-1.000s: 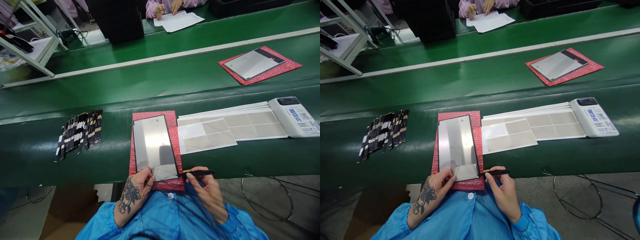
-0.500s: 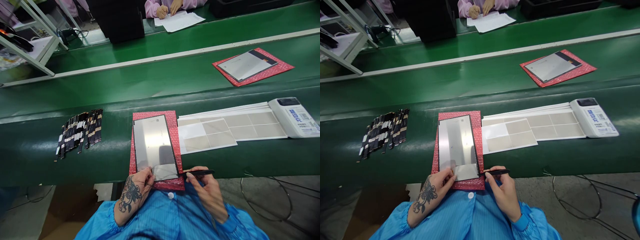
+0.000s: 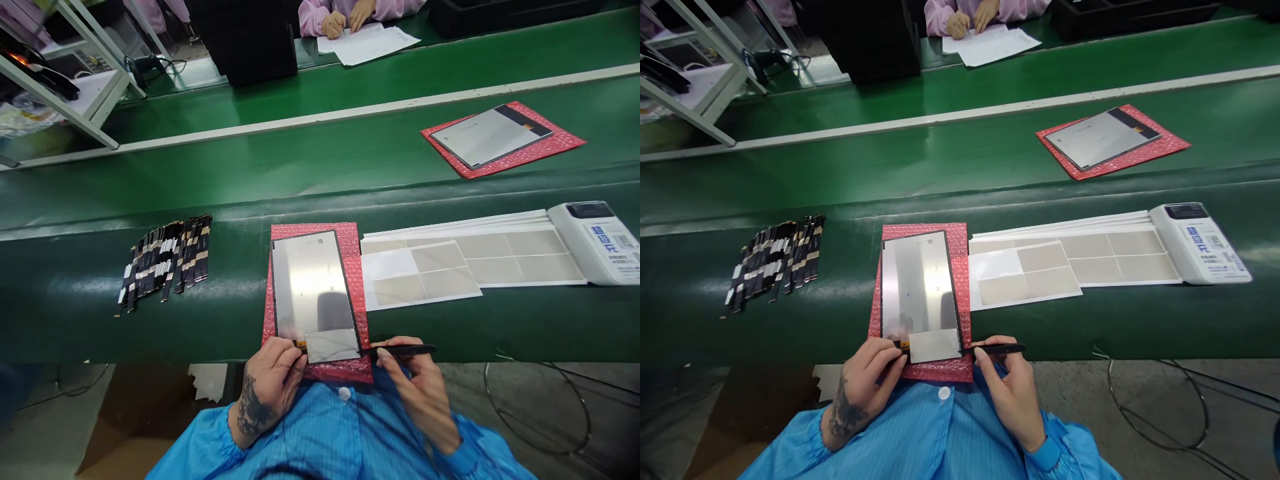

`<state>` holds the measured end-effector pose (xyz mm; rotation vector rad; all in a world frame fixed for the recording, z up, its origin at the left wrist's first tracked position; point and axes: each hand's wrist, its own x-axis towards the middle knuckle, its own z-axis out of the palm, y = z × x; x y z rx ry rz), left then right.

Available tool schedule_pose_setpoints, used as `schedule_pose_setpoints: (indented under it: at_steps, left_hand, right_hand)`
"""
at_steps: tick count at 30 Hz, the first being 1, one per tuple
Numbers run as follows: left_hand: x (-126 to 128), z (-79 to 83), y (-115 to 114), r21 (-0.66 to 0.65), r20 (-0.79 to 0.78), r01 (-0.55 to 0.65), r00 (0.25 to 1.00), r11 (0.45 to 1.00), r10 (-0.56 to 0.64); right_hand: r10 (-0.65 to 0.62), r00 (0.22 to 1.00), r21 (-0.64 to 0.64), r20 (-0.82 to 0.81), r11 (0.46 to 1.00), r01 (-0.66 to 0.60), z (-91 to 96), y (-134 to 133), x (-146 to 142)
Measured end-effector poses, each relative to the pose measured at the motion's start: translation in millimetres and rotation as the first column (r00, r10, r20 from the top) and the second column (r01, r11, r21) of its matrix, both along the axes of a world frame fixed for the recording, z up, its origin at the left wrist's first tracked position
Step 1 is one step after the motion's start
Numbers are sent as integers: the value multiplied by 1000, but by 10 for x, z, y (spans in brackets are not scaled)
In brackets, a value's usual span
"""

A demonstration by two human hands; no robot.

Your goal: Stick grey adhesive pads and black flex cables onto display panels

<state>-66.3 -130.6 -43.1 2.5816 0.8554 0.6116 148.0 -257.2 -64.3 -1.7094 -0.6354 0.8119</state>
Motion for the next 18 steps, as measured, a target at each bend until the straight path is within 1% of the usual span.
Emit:
schedule_pose_setpoints:
  at_steps: [1,2,3,5,8,11,14,16,18]
  left_hand:
    - [20,-20,-2,96,28,50,998,994,-52]
    - [45,-48,-2,171,20,105,994,980,-110]
    - [70,-82,1,222,-12,164,986,961,-165]
    - [111,-160,12,263,-95,249,968,932,-232]
    - [124,-260,24,315,-158,277,958,908,-238]
    - [98,-304,19,310,-237,289,946,906,-221]
    - [84,-313,11,309,-254,293,942,905,-218]
    - [88,-309,15,319,-245,290,945,902,-217]
    - [92,-292,26,316,-263,300,939,900,-220]
  right_hand:
    - [1,1000,-1,-1,1000,-1,-3,2,4]
    - [-2,1000,0,0,1000,2,-4,5,6]
    - [-7,1000,0,1,1000,7,-3,7,7]
    - [-24,1000,-1,-2,1000,24,3,10,0]
    - [-53,999,-21,1,998,53,25,14,-31]
    - [-91,996,-46,10,995,92,53,21,-45]
    - [-200,980,-38,2,979,200,81,8,15]
    - [-270,962,33,45,963,268,100,-23,75]
    - [-278,956,153,95,953,262,117,-62,106]
